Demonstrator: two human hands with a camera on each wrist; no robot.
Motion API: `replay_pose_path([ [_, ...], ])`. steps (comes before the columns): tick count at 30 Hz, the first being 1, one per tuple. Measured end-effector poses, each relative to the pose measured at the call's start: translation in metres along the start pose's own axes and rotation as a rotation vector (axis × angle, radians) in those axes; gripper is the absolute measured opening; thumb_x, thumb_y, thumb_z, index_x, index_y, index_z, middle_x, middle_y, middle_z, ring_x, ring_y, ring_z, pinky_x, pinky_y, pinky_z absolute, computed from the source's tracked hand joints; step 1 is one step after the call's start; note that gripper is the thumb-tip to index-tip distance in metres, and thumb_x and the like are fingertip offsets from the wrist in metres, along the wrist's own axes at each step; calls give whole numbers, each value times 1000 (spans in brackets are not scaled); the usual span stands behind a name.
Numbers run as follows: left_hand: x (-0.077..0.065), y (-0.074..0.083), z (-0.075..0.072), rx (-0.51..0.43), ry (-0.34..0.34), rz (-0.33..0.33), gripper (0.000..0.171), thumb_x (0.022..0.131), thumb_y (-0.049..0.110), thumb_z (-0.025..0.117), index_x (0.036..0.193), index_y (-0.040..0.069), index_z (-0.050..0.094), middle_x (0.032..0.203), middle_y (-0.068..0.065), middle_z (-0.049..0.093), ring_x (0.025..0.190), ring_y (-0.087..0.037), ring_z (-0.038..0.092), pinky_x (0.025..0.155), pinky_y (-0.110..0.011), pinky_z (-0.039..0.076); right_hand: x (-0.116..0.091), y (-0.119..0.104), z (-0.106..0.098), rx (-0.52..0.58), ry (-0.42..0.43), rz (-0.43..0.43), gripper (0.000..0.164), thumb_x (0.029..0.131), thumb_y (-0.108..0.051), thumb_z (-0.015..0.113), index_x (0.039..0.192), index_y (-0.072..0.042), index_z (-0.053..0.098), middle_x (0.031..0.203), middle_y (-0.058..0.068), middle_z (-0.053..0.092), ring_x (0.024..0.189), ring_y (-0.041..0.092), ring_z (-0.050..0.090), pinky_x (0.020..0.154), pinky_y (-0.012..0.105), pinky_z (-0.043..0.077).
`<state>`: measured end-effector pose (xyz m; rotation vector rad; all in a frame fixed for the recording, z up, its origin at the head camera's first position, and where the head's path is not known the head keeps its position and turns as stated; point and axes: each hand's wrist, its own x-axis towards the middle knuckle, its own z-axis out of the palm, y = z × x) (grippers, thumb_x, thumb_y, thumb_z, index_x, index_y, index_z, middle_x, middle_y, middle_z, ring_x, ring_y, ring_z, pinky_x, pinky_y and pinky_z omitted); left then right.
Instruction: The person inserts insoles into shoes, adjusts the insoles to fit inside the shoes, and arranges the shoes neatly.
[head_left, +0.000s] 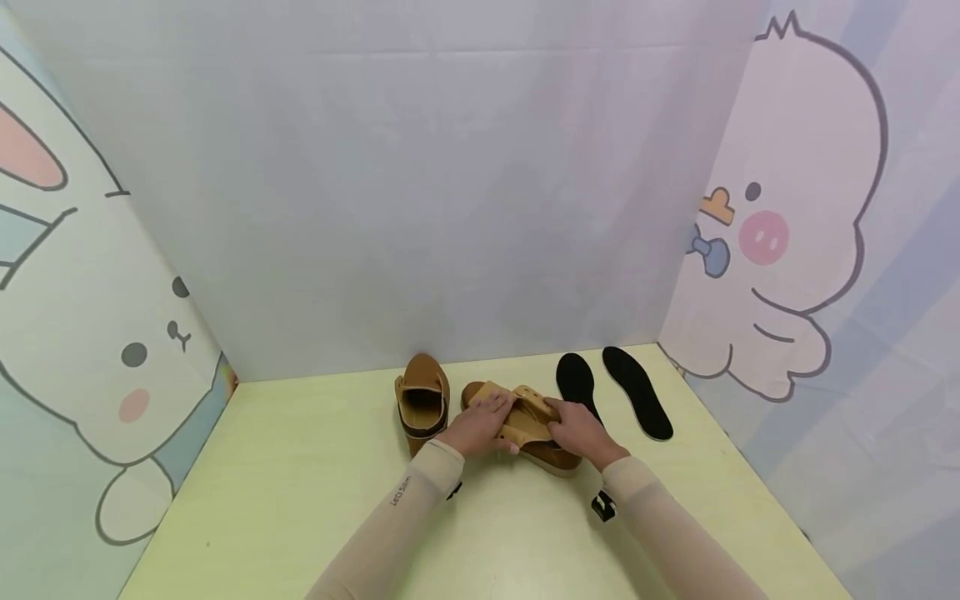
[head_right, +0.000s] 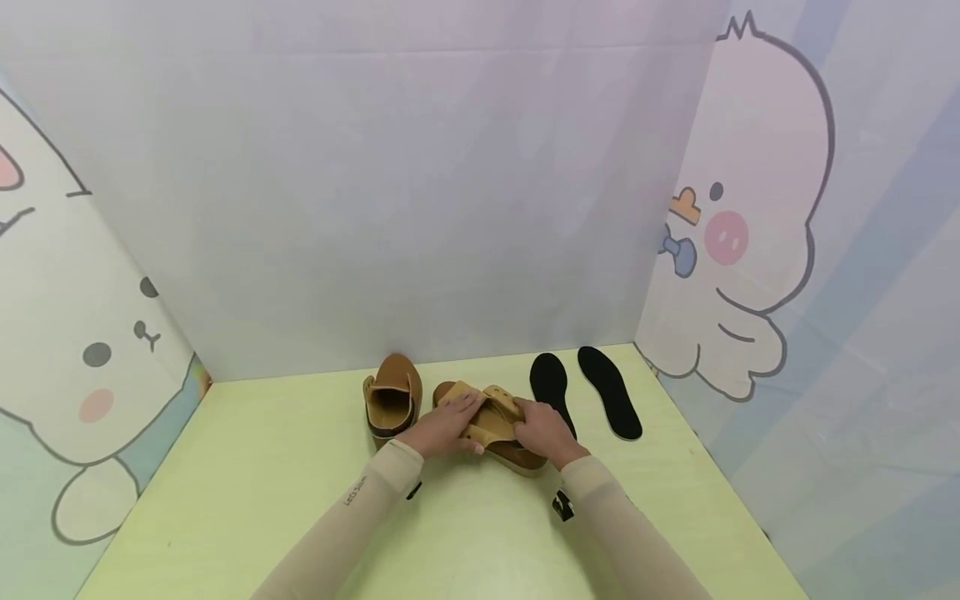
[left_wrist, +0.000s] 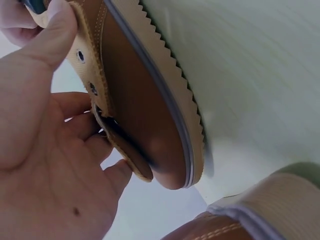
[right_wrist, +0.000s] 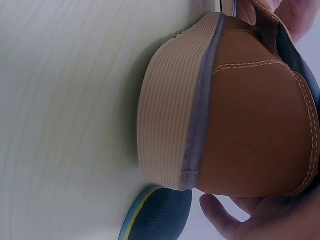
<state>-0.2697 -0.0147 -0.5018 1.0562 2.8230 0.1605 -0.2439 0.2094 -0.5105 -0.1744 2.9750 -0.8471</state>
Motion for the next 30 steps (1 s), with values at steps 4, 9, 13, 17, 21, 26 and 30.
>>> replay_pose_path([
  [4, 2, -1, 4, -1, 16, 4, 94, 93, 61, 58, 162, 8, 24, 167, -8, 22, 154, -25, 17, 122, -47, 21, 1, 1, -2, -2, -3, 4, 56, 93, -11, 57, 148, -3, 51, 128, 19, 65, 79, 19, 56, 74, 38, 49],
  [9, 5, -2, 6, -6, 34, 3, 94, 93, 62, 58, 162, 8, 24, 167, -8, 22, 154, -24, 18, 121, -48, 22, 2, 2, -5, 1, -1, 8, 56, 93, -11, 57, 148, -4, 53, 123, 17, 66, 76, 19, 55, 71, 36, 47],
  [13, 3, -1, 5, -3, 27, -4, 94, 93, 62, 58, 162, 8, 24, 167, -7, 22, 154, -23, 17, 122, -49, 21, 3, 3, -4, -7, -14, 1, 55, 93, -12, 57, 147, -4, 53, 126, 17, 65, 79, 19, 56, 73, 36, 48],
  [17, 2, 0, 5, 8, 26, -5, 93, 93, 62, 57, 162, 7, 25, 167, -8, 23, 154, -23, 18, 121, -49, 22, 3, 4, -3, -12, -15, -6, 53, 92, -12, 58, 144, -4, 56, 128, 18, 65, 83, 20, 58, 77, 39, 50],
  [21, 0, 2, 3, 5, 31, -17, 93, 92, 62, 58, 161, 8, 26, 166, -8, 24, 153, -23, 19, 121, -48, 21, 3, 4, -4, -6, -24, -5, 52, 93, -13, 57, 144, -4, 57, 128, 17, 65, 82, 19, 58, 77, 38, 50],
  [26, -1, 3, 2, -33, 51, -38, 94, 90, 60, 63, 161, 9, 29, 165, -8, 27, 153, -23, 21, 122, -47, 20, 4, 3, -5, 23, -46, 0, 53, 94, -13, 56, 146, -4, 55, 128, 18, 64, 81, 19, 58, 73, 37, 50],
  [30, -2, 2, 4, -39, 72, -39, 94, 89, 60, 63, 161, 10, 30, 165, -8, 29, 152, -23, 23, 122, -46, 22, 4, 3, -5, 25, -51, 4, 53, 94, -13, 56, 146, -4, 54, 129, 18, 63, 83, 19, 58, 75, 38, 50],
])
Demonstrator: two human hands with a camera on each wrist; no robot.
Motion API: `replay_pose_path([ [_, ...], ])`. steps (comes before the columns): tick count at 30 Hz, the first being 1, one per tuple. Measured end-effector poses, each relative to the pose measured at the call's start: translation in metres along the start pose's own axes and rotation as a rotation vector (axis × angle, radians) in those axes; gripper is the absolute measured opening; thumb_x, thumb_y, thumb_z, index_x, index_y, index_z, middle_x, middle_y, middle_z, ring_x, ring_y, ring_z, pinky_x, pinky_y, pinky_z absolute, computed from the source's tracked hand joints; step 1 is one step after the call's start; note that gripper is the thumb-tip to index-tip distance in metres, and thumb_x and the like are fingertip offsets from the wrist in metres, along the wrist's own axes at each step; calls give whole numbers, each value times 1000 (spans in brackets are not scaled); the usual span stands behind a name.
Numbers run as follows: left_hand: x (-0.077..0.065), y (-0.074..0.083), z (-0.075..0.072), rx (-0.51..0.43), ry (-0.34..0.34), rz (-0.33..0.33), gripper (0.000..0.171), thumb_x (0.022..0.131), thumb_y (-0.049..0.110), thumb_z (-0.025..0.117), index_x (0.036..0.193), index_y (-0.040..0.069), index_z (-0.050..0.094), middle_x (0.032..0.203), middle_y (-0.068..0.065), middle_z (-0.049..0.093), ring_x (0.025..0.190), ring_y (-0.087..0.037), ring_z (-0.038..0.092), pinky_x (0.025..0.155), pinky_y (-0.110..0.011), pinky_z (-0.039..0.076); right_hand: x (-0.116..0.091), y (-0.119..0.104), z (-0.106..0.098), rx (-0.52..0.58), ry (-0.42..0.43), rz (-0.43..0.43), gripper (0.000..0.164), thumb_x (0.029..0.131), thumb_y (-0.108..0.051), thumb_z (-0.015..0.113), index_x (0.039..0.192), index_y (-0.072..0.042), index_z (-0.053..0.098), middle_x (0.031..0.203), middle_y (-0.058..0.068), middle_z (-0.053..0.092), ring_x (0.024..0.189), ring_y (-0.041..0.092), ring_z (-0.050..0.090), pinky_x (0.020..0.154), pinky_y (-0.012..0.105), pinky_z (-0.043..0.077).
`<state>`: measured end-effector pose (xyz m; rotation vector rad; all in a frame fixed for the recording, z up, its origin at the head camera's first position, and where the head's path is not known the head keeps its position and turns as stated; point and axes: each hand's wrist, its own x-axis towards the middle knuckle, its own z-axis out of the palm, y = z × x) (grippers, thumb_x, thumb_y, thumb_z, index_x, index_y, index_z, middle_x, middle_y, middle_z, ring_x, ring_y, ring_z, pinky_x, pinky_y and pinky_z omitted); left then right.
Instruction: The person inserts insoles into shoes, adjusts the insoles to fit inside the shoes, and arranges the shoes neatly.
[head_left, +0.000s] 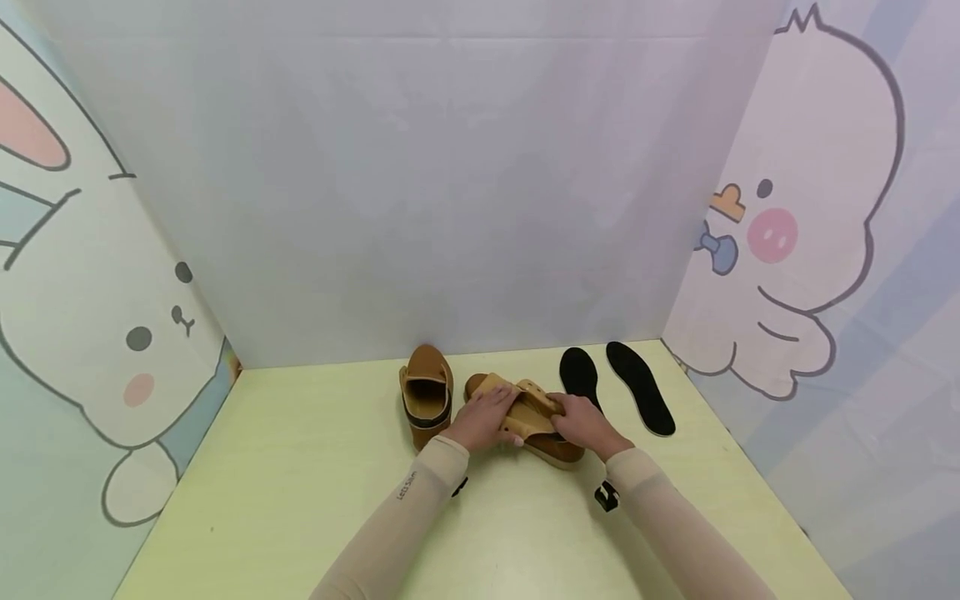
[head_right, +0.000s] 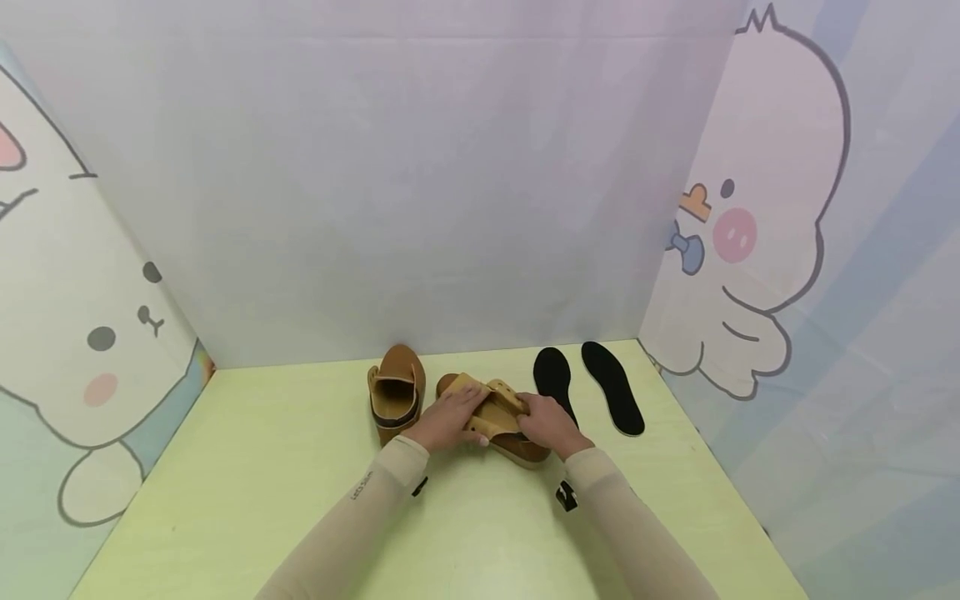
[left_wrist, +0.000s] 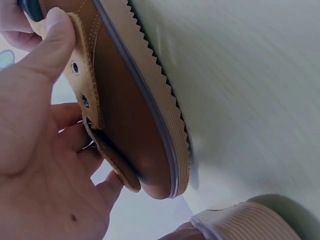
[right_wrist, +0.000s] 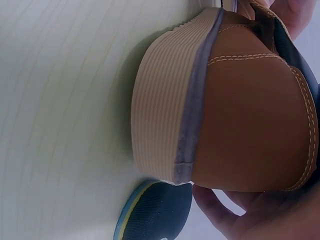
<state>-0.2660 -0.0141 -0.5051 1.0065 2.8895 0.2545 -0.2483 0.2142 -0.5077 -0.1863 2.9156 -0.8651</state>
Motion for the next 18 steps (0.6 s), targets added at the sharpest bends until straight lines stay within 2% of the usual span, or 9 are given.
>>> replay_pose_path([
  [9, -1, 3, -1, -14, 25, -10, 92, 89, 58, 66, 159, 9, 34, 163, -8, 33, 150, -23, 29, 121, -44, 25, -1, 2, -1, 10, 7, -7, 55, 93, -12, 56, 147, -4, 53, 131, 19, 63, 85, 21, 58, 76, 39, 50],
  [18, 0, 3, 0, -19, 29, -24, 92, 88, 59, 67, 159, 10, 35, 163, -7, 33, 150, -22, 29, 121, -42, 24, 1, 3, 0, 20, 11, -11, 56, 93, -13, 56, 149, -4, 51, 139, 20, 58, 100, 24, 60, 88, 46, 52],
])
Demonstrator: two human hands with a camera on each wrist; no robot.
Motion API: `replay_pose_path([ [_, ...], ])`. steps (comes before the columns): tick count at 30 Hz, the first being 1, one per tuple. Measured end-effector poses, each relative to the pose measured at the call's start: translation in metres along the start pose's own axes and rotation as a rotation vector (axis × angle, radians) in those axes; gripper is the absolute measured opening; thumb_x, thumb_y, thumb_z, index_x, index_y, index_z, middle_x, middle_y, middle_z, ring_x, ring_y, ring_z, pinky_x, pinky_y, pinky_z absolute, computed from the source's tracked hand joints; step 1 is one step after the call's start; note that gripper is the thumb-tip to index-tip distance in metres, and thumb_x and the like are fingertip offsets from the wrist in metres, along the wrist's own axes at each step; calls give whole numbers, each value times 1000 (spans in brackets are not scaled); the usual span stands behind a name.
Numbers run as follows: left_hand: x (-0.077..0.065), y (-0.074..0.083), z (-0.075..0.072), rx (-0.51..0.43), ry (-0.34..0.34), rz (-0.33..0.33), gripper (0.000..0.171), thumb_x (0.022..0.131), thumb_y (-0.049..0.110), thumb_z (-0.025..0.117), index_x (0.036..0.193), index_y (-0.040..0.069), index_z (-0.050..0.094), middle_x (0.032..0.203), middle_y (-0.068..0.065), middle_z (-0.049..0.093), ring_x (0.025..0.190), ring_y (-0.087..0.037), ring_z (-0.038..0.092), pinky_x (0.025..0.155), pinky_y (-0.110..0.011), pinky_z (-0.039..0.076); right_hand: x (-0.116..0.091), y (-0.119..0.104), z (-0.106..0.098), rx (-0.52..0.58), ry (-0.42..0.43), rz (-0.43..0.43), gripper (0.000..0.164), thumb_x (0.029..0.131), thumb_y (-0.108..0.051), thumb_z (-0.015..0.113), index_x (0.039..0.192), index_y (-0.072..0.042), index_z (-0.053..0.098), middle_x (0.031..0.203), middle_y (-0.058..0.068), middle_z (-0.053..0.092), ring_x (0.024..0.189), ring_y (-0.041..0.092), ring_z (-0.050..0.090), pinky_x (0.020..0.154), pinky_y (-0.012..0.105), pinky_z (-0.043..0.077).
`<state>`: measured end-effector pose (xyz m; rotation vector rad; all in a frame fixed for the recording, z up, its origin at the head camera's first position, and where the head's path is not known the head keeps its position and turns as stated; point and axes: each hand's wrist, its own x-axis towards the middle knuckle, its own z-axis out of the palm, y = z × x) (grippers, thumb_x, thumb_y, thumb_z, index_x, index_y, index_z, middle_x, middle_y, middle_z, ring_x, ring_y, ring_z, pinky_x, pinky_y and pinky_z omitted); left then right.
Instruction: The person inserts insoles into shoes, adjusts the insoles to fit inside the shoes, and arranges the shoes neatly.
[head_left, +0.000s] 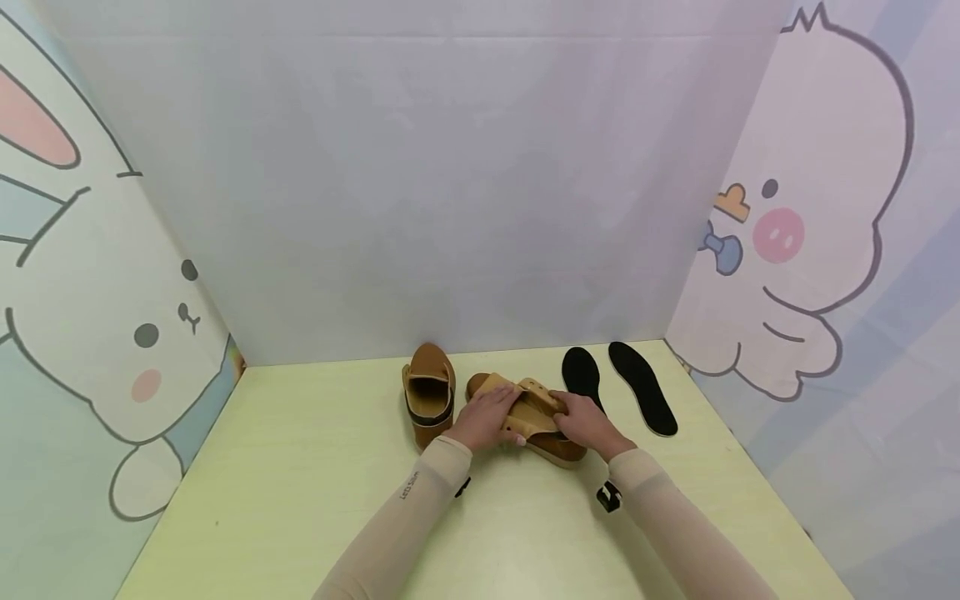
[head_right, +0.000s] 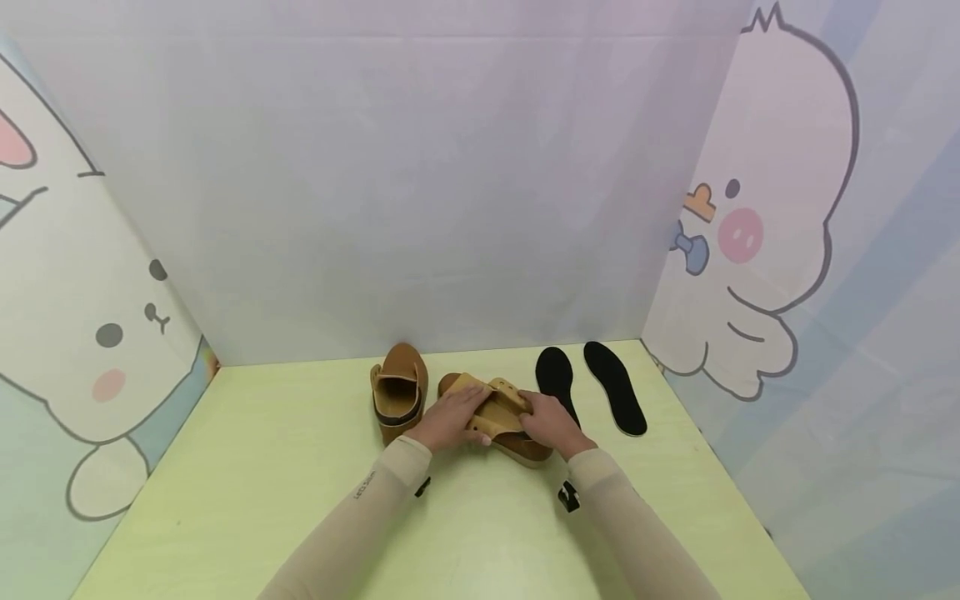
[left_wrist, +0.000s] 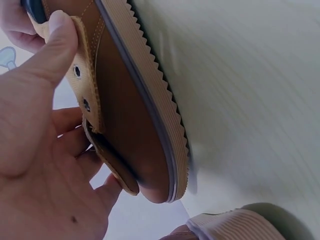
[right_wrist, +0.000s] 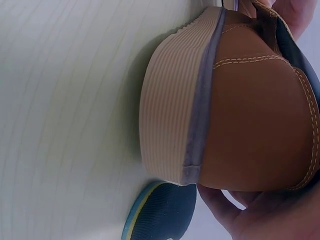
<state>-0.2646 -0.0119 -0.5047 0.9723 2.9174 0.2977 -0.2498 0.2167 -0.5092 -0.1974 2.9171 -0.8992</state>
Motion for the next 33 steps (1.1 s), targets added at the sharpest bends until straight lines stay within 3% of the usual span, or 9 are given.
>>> replay_pose_path([
  [7, 1, -2, 2, -16, 8, 10, 92, 87, 58, 68, 158, 10, 36, 162, -8, 35, 149, -22, 30, 120, -43, 25, -2, 2, 1, 31, 15, -18, 56, 95, -13, 58, 150, -4, 50, 142, 21, 56, 105, 27, 60, 91, 49, 51],
  [11, 1, -3, 2, -23, 5, 16, 92, 87, 58, 69, 158, 10, 37, 161, -8, 36, 149, -22, 31, 120, -43, 26, -5, 2, -2, 64, 21, -72, 58, 96, -12, 59, 151, 1, 45, 148, 24, 49, 120, 35, 57, 99, 54, 47],
  [16, 2, -4, 1, -26, 4, 17, 92, 86, 58, 70, 158, 11, 38, 161, -8, 37, 149, -22, 32, 120, -44, 26, -7, -2, -8, 82, 27, -153, 59, 99, -10, 57, 153, 5, 40, 156, 25, 38, 138, 42, 43, 108, 57, 40],
  [20, 3, -5, 1, -25, 2, 24, 93, 86, 58, 70, 158, 11, 37, 161, -7, 37, 149, -21, 31, 120, -43, 26, -6, -5, -15, 102, 48, -171, 56, 104, -17, 54, 153, 4, 39, 154, 25, 40, 128, 41, 54, 100, 55, 48],
  [26, 2, -5, 0, -38, 8, 28, 94, 84, 59, 72, 158, 12, 38, 161, -7, 37, 149, -21, 32, 120, -43, 26, 7, 6, -23, 146, 124, -138, 55, 109, -31, 48, 154, -1, 39, 141, 20, 56, 119, 35, 60, 96, 54, 49],
  [30, 3, -5, 0, -47, -2, 28, 95, 84, 59, 72, 159, 13, 36, 161, -6, 36, 149, -21, 32, 120, -43, 25, 22, 26, -25, 95, 167, -93, 49, 107, -24, 53, 147, 5, 49, 130, 23, 62, 112, 38, 63, 93, 55, 51],
  [33, 3, -4, 0, -48, -9, 28, 95, 84, 58, 73, 159, 13, 37, 161, -6, 36, 149, -21, 32, 120, -43, 25, 31, 44, -24, -4, 158, -38, 46, 105, -21, 57, 141, 8, 54, 132, 29, 59, 116, 44, 59, 96, 57, 49],
])
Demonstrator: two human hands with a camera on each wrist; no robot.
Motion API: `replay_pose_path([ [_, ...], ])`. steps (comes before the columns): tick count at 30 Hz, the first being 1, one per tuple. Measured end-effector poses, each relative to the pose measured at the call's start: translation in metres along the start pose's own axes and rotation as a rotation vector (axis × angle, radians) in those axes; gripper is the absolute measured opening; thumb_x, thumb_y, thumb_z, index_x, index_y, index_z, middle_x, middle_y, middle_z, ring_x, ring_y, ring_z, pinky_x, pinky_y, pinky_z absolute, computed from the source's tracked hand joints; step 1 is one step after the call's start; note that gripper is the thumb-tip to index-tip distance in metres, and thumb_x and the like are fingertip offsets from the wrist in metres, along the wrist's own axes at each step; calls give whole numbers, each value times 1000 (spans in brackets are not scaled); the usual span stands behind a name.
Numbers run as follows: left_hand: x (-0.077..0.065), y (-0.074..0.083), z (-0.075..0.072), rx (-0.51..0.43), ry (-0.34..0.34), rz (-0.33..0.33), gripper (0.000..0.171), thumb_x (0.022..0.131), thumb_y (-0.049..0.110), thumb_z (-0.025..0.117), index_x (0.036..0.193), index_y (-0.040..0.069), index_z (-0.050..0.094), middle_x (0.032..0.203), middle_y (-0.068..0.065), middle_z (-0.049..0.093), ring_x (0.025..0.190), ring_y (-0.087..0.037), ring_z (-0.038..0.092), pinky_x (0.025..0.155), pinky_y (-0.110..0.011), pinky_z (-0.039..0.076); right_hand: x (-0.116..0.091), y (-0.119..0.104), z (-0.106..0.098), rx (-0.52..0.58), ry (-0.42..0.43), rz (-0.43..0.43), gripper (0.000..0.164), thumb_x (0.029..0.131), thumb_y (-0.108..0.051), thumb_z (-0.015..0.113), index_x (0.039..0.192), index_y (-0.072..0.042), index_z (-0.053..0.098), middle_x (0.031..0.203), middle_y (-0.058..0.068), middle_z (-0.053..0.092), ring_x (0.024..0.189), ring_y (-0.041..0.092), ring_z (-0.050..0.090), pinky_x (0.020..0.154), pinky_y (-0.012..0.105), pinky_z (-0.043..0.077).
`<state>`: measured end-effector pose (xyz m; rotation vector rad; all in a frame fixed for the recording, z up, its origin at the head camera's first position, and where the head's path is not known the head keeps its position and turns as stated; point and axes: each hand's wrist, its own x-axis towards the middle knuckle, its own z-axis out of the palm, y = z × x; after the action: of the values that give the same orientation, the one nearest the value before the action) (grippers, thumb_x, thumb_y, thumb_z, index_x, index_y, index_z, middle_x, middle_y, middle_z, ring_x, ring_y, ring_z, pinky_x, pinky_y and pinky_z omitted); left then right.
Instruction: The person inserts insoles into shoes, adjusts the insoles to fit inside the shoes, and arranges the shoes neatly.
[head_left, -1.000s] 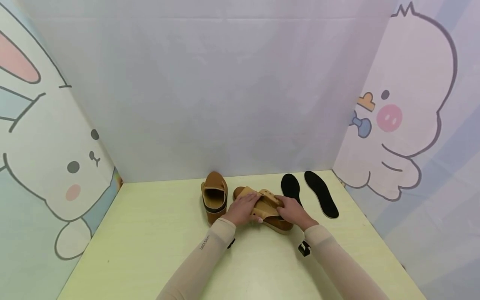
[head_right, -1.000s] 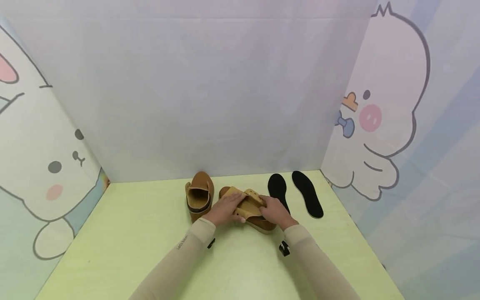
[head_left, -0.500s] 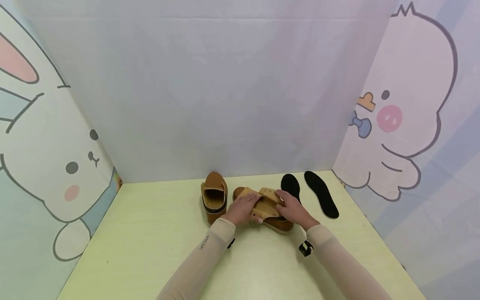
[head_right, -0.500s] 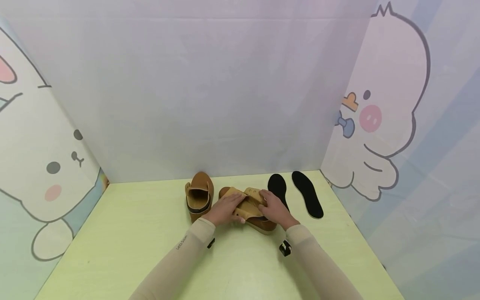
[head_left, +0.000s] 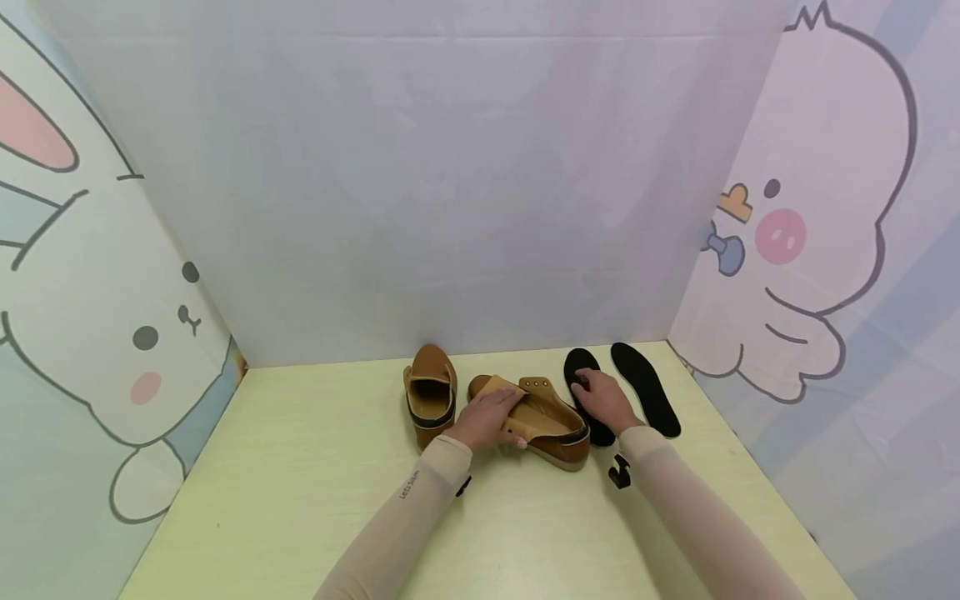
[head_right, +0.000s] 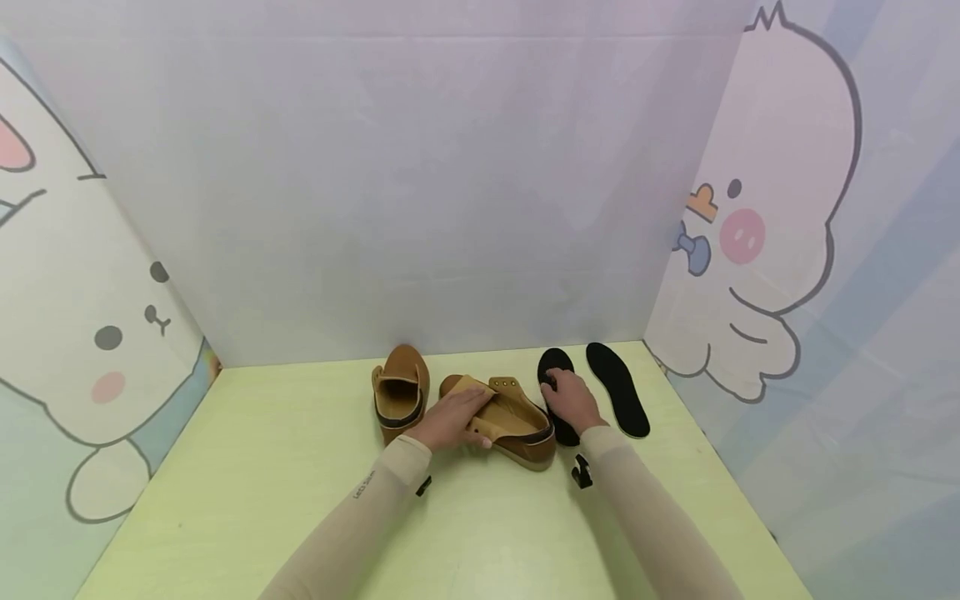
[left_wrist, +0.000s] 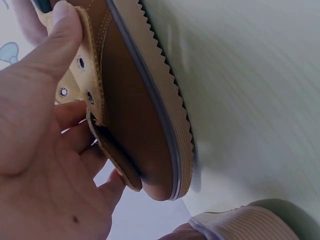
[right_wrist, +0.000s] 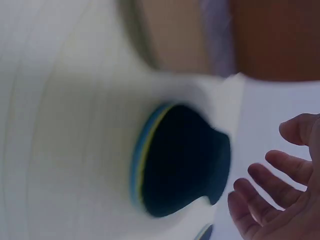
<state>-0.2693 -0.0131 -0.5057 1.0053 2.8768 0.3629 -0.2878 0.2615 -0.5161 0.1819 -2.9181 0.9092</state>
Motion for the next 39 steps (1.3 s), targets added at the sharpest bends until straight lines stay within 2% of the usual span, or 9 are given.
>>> replay_pose_path([
  [5, 1, 1, -2, -18, -7, 7, 94, 84, 56, 74, 158, 11, 38, 161, -7, 36, 149, -22, 32, 120, -43, 25, 6, 23, 5, -160, -62, 122, 62, 100, -36, 64, 141, 8, 51, 137, 38, 47, 124, 55, 47, 97, 63, 45],
  [9, -1, 0, -5, -20, -9, -1, 94, 84, 55, 75, 158, 11, 38, 161, -8, 37, 148, -22, 33, 120, -42, 25, 8, 27, 10, -247, -97, 120, 73, 94, -45, 70, 142, 7, 52, 136, 40, 45, 123, 57, 45, 93, 64, 47],
  [14, -3, 1, -5, -25, -6, 0, 94, 84, 55, 76, 158, 11, 38, 160, -8, 38, 148, -22, 33, 120, -41, 25, 1, 26, 10, -285, -94, 78, 61, 93, -34, 72, 138, 4, 56, 134, 39, 47, 122, 56, 46, 93, 66, 45],
  [20, -2, 0, -4, -43, -4, 7, 94, 84, 55, 76, 158, 11, 38, 160, -9, 38, 148, -23, 33, 120, -42, 26, -10, 29, 0, -291, -124, 42, 48, 91, -13, 64, 138, -4, 60, 139, 32, 49, 121, 51, 50, 93, 75, 35],
  [24, -4, 1, -6, -51, 1, 13, 94, 84, 53, 77, 157, 10, 39, 160, -10, 39, 148, -24, 34, 120, -43, 26, -14, 31, -4, -284, -131, 35, 46, 89, -9, 63, 135, -7, 63, 138, 28, 51, 119, 48, 52, 88, 72, 35],
  [28, -5, -1, -8, -58, 3, 12, 93, 84, 52, 77, 157, 9, 39, 160, -10, 39, 148, -25, 34, 120, -44, 27, -8, 30, -5, -288, -134, 67, 55, 90, -20, 67, 142, -4, 56, 140, 29, 50, 120, 48, 52, 93, 72, 35],
  [33, -5, -1, -7, -60, 5, 8, 94, 83, 52, 78, 157, 8, 40, 159, -10, 39, 148, -25, 34, 120, -44, 27, 2, 30, -1, -300, -137, 121, 83, 87, -45, 75, 143, 10, 47, 135, 36, 49, 122, 55, 48, 97, 74, 37],
  [35, -4, -1, -7, -62, 2, 7, 94, 83, 52, 77, 157, 9, 39, 160, -10, 39, 148, -24, 33, 120, -44, 26, 6, 32, 1, -307, -146, 153, 85, 84, -50, 77, 136, 12, 51, 132, 37, 48, 121, 55, 46, 96, 71, 39],
  [39, -3, 0, -7, -61, -11, 2, 94, 84, 53, 76, 158, 10, 37, 161, -9, 37, 149, -23, 32, 120, -44, 25, 10, 36, 4, -296, -161, 200, 75, 82, -50, 79, 121, 11, 60, 124, 35, 47, 116, 51, 45, 92, 66, 42],
])
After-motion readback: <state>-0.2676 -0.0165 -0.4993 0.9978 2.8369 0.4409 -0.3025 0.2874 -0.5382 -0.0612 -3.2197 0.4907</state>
